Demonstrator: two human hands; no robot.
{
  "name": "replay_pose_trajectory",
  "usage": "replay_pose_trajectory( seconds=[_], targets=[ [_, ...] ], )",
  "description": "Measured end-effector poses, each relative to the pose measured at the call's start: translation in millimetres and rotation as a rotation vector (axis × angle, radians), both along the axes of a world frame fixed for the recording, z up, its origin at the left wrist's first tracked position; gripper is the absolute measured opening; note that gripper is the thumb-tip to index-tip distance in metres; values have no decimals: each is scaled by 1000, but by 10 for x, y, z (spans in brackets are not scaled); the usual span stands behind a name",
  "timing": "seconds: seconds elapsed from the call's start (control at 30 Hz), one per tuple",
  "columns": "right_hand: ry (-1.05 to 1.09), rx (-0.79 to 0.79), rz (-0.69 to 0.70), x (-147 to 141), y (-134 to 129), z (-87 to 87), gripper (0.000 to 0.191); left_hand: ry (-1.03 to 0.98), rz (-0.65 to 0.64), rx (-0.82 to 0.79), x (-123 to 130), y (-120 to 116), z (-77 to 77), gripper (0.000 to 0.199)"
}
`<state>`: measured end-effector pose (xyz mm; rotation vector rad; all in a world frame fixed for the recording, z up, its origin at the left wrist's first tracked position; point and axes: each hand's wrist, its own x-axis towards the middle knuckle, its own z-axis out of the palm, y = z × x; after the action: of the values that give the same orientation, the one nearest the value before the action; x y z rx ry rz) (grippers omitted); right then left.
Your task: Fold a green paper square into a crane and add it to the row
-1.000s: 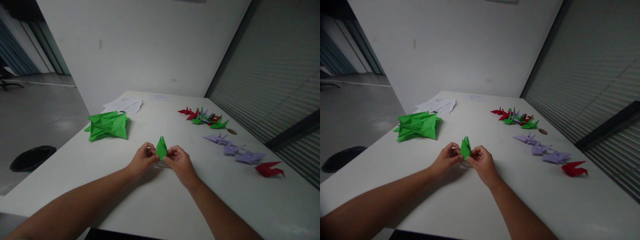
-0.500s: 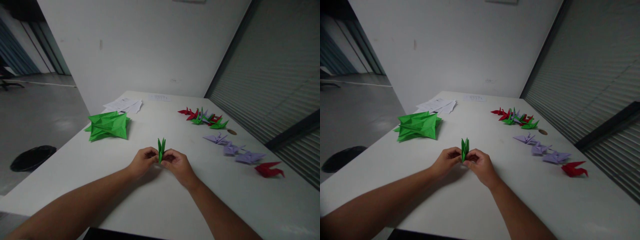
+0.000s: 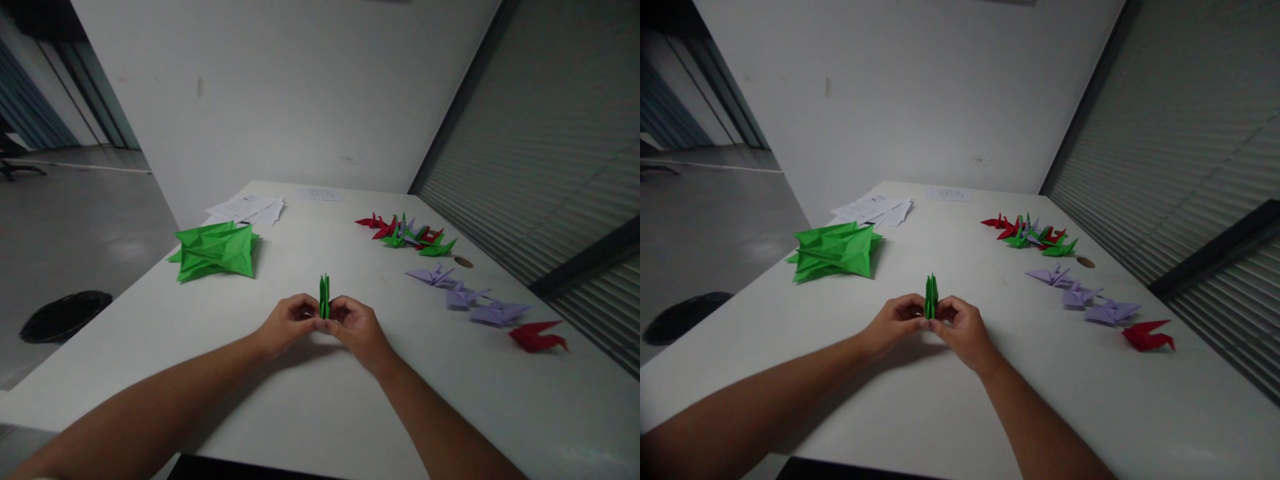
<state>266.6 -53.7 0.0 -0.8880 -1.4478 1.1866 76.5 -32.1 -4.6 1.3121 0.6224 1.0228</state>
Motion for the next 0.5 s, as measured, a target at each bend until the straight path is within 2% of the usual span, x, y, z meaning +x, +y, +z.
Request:
replay_pose_trajectory(
  seconds=[0.1, 0.2, 0.4, 0.5],
  targets=[
    [-21, -9, 1, -2, -7, -5, 28, 9, 20, -32, 15, 10, -43, 35],
    [-48, 32, -14, -5, -6, -1, 20, 23, 35, 4, 21, 19, -57, 33],
    [-140, 234, -91, -13, -10, 54, 4, 15, 32, 145, 4, 19, -31, 27],
    [-162, 299, -125, -8, -18, 50, 6, 38, 38, 207, -2, 9, -8, 20]
  ],
)
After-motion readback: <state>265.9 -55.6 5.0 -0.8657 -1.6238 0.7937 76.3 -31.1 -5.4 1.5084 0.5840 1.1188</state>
